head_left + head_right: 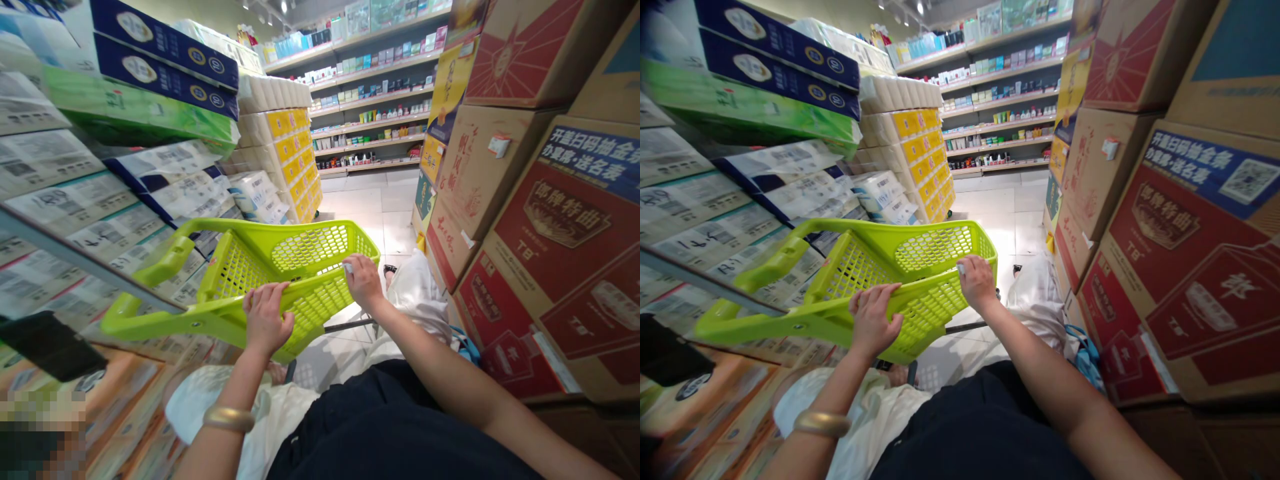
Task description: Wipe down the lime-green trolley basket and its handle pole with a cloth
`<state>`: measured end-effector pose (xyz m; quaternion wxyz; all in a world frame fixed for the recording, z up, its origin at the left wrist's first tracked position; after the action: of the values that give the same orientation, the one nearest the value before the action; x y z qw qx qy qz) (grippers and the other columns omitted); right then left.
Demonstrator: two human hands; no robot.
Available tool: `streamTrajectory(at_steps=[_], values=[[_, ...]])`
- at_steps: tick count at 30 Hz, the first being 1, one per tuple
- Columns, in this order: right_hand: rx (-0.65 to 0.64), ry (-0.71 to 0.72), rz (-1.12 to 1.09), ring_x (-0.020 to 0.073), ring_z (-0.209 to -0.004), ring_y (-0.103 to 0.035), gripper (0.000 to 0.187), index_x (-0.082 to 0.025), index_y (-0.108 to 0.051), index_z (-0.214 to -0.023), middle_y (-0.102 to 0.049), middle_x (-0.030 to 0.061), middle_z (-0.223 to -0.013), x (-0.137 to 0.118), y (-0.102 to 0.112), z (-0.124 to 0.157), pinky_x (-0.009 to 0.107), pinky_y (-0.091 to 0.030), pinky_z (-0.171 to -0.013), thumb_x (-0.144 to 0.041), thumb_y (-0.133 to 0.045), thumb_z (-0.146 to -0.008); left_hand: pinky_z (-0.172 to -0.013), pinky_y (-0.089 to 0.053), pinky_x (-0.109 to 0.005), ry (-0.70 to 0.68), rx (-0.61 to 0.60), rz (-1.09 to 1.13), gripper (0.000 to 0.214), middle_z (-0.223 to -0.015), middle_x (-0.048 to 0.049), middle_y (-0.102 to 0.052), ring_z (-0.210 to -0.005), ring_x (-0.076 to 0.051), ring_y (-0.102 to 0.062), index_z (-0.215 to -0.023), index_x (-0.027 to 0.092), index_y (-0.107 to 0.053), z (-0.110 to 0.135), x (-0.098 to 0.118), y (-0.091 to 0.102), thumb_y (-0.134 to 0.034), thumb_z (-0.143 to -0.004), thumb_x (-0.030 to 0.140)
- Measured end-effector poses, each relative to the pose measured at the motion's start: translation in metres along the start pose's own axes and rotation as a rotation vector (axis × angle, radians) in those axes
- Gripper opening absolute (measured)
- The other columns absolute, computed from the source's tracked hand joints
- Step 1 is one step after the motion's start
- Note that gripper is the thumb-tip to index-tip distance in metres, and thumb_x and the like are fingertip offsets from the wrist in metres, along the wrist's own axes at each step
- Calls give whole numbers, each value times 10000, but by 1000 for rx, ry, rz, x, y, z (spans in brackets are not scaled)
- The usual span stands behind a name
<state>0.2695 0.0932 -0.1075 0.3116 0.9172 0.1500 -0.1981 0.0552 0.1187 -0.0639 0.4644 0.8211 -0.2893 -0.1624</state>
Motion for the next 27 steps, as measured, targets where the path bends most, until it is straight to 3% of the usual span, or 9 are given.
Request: streamTrajectory(at_steps=[3, 8, 10, 19, 27], values=[[31, -115, 57, 254, -954, -531, 172, -175, -605, -992, -618, 111, -988, 15, 0, -3, 394, -407, -880, -167, -458, -904, -1083, -225, -444, 22, 6, -9, 472, -1128, -86, -639, -1119, -285, -523, -1178, 207, -562, -3, -3, -1, -523, -708, 175], [-100, 14, 4, 234, -969, -537, 157, -198, -605, -1014, -618, 89, -1016, -38, -30, -4, 362, -384, -901, -190, -482, -917, -1085, -232, -458, 30, -24, -17, 481, -1125, -85, -630, -1116, -287, -520, -1182, 201, -557, -2, 0, -2, -525, -702, 185], [-155, 54, 3, 228, -951, -542, 162, -205, -608, -1030, -620, 83, -1022, -47, -35, -4, 349, -387, -891, -207, -485, -925, -1091, -233, -458, 24, -35, -12, 497, -1137, -85, -625, -1123, -285, -518, -1195, 197, -554, 0, 2, -2, -519, -699, 183], [-88, 15, 68, 225, -904, -560, 162, -194, -608, -975, -630, 77, -941, 22, 1, -15, 329, -400, -835, -233, -457, -932, -1140, -191, -478, 20, -95, 19, 590, -1215, -111, -592, -1208, -292, -484, -1275, 165, -531, -7, 17, -16, -512, -685, 178], [8, -13, 96, 232, -903, -540, 143, -188, -586, -966, -614, 80, -930, 39, 13, -12, 341, -396, -841, -205, -460, -900, -1189, -140, -484, -51, -191, 43, 688, -1324, -121, -538, -1305, -283, -423, -1366, 150, -463, -19, 33, -31, -507, -681, 180]])
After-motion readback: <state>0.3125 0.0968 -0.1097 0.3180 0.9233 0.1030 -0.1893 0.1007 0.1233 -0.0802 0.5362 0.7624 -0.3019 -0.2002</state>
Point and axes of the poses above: each hand's wrist, its own z-axis away from the middle knuckle, its own y-axis out of the back of the hand, x = y × z, the point moved 10 cm from there along -z, towards the middle knuckle
